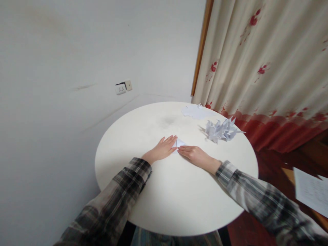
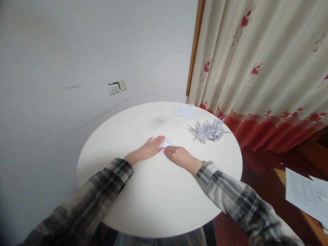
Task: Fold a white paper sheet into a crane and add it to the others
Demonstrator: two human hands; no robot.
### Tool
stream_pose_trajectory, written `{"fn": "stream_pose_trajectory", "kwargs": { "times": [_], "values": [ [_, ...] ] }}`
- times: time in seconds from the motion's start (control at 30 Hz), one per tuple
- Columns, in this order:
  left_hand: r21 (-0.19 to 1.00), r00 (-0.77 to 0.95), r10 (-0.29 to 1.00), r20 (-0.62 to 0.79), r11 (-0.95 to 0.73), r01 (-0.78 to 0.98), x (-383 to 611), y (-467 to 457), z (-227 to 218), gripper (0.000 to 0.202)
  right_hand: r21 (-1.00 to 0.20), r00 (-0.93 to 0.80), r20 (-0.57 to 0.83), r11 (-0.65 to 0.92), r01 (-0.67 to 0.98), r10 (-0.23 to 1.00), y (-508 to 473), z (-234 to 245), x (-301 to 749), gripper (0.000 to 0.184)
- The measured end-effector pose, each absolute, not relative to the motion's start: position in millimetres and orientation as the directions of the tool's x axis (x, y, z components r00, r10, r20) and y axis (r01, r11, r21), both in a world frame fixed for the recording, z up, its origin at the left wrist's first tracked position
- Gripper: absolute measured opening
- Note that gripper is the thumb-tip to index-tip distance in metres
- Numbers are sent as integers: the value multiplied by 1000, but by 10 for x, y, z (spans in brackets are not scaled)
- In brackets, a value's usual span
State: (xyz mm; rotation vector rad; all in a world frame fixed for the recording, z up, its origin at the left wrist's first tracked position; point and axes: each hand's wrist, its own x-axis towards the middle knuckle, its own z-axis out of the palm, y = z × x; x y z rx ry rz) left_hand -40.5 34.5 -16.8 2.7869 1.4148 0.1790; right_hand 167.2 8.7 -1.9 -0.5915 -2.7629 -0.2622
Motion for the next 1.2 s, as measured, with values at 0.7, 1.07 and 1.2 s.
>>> {"fn": "stream_pose_trajectory", "kwargs": {
  "times": [0.7,1.07,1.2],
  "values": [
    [125,557,741,376,-636,762,-321,291,9,41,8,-842,363,903,430,398,29,17,1626,37],
    [66,593,739,320,-641,765,-196,305,-111,32,-10,-843,377,912,411,384,52,13,1648,38],
    [0,598,743,300,-627,779,-193,301,-107,33,3,-844,381,912,410,378,59,-7,1655,38]
  ]
}}
